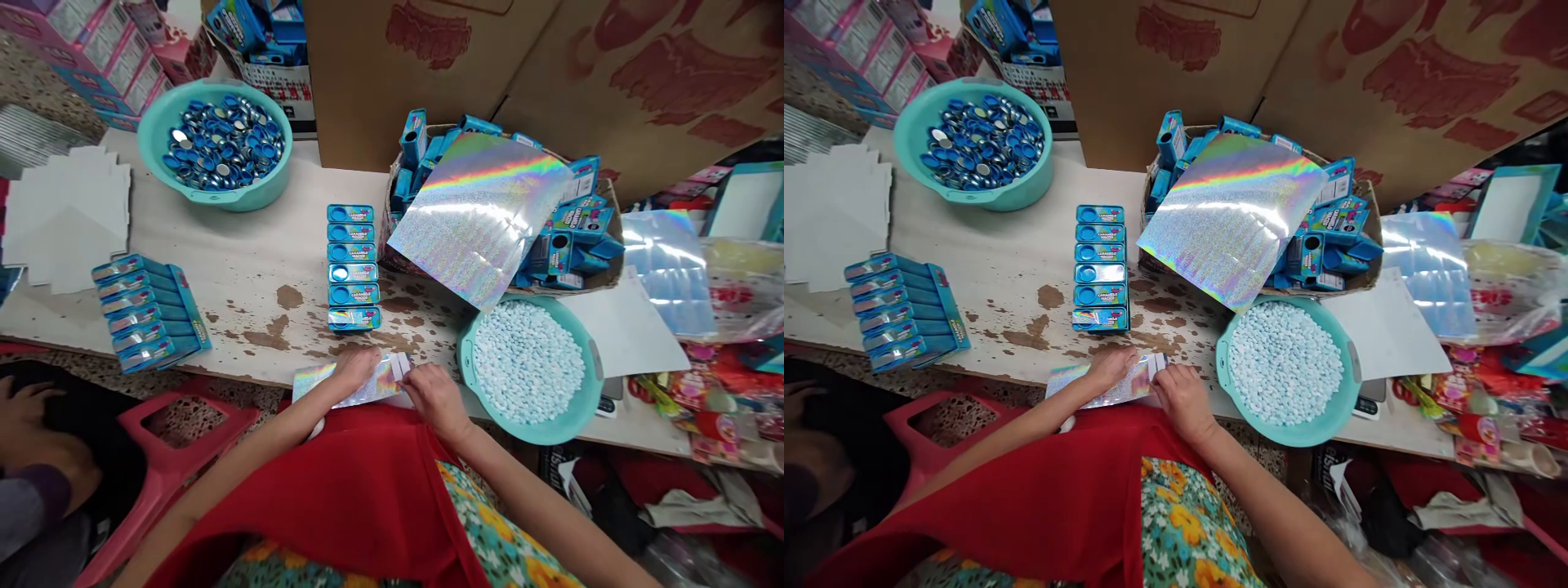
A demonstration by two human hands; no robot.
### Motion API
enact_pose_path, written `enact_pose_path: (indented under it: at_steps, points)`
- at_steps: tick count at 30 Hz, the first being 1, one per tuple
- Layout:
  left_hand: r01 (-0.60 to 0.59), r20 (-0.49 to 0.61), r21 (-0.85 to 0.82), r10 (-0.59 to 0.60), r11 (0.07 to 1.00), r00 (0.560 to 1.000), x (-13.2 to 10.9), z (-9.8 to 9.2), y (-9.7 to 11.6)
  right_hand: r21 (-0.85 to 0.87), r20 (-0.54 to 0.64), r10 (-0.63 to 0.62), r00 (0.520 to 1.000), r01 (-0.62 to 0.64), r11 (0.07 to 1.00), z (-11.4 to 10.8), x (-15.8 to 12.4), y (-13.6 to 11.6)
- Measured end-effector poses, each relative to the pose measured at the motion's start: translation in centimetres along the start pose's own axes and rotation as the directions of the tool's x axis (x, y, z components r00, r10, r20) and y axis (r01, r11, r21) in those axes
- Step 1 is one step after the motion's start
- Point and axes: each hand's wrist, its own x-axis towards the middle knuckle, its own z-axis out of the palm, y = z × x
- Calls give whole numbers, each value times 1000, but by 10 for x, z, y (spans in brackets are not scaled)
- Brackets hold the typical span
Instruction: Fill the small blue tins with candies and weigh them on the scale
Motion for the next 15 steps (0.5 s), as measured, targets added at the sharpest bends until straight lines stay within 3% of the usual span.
enact_pose_path:
  at_steps: [2,4,7,9,12,15]
  points:
    - [-8,-18,-27,8,1000,1000,-6,-7,3,198,-9,102,995,-98,975,-29,8,-9]
    - [-125,-59,-213,115,969,992,-18,-21,11,374,-3,201,980,-186,908,-57,16,-17]
    - [-338,-145,-624,320,704,936,-41,-46,30,520,33,266,963,-244,819,-85,28,-26]
    - [-290,-117,-742,309,604,944,-55,-62,44,583,53,288,956,-264,768,-92,34,-31]
    - [-150,-68,-730,148,667,987,-71,-85,54,649,38,334,942,-278,708,-89,49,-39]
    - [-158,-185,-614,55,773,981,-82,-115,43,676,-80,357,931,-213,706,-77,74,-51]
